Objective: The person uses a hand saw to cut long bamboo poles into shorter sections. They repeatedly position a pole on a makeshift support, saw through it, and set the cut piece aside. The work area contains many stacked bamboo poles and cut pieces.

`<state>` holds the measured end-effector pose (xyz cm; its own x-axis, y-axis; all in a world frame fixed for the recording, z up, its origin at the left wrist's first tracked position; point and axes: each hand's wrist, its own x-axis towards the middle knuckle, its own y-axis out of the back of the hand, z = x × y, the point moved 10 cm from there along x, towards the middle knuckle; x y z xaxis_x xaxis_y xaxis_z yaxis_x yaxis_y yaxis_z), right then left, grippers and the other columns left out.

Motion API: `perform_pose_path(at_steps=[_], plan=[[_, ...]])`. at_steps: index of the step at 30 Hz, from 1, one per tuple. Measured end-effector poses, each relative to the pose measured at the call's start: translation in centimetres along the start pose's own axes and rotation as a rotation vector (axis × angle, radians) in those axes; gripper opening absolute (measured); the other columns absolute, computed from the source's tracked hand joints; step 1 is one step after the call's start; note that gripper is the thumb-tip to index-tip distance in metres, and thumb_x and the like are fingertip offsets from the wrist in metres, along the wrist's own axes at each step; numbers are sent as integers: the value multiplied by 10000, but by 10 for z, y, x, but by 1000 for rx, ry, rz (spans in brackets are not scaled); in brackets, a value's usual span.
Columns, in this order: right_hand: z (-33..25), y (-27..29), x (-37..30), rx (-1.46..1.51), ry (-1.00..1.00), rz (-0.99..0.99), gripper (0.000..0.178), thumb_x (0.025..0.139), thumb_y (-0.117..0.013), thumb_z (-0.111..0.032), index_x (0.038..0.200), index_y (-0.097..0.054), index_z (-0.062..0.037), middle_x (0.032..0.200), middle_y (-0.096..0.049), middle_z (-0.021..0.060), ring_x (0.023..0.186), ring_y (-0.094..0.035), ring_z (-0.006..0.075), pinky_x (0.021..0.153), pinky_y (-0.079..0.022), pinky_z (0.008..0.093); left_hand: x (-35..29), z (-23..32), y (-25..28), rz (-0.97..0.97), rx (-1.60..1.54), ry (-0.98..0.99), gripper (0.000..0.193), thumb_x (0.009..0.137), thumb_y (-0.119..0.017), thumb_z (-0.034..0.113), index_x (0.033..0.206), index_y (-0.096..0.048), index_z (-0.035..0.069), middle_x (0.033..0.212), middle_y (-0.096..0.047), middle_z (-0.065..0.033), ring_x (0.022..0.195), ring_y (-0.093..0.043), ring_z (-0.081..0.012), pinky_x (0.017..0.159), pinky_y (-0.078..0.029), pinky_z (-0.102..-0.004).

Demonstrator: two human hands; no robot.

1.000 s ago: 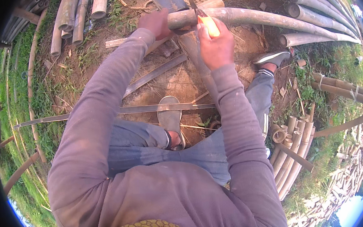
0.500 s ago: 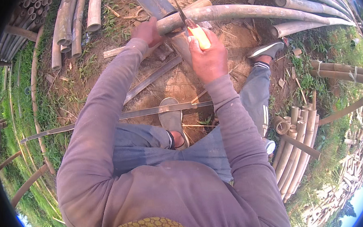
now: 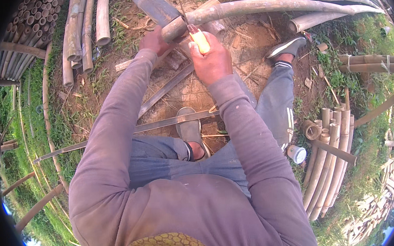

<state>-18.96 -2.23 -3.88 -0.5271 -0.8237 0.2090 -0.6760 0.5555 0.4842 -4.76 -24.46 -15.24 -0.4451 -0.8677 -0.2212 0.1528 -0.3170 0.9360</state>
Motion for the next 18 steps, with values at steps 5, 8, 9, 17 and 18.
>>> perform_pose_path(at_steps=[5,8,9,17,18], plan=[[-16,27,-49,113,149,141,384,992,-752,-206,1327,-672,-37,1064,-764,252,988,-765,423,816,-594,479,-6,-4,-1,-1,41,-1,513,883,-805,355,1288,-596,119,1201,-770,-203,1150,-738,-421,985,-583,-510],[-14,1,-4,14,66,46,404,993,-751,-219,1348,-675,-41,1062,-775,237,982,-775,409,833,-602,466,-11,-18,-15,-5,-2,94,490,884,-791,326,1294,-603,133,1208,-766,-211,1165,-733,-422,1000,-580,-500],[7,-9,11,-87,-1,80,420,988,-762,-218,1361,-677,-46,1038,-784,215,964,-791,369,840,-604,448,-13,-12,-18,-46,-8,105,512,872,-794,317,1313,-609,133,1219,-764,-209,1173,-735,-411,1013,-578,-485],[20,3,-63,43,271,223,522,955,-816,-211,1394,-651,18,1172,-773,211,997,-785,356,865,-618,417,-71,-114,-63,70,-1012,225,601,902,-804,376,1348,-616,20,1121,-754,-181,954,-763,-302,855,-619,-435],[18,2,-82,-85,358,211,545,958,-817,-208,1415,-637,27,1181,-766,207,991,-781,346,888,-619,414,-71,-127,-74,129,-1265,283,560,938,-778,379,1314,-628,-8,1083,-747,-176,876,-769,-273,767,-643,-427]])
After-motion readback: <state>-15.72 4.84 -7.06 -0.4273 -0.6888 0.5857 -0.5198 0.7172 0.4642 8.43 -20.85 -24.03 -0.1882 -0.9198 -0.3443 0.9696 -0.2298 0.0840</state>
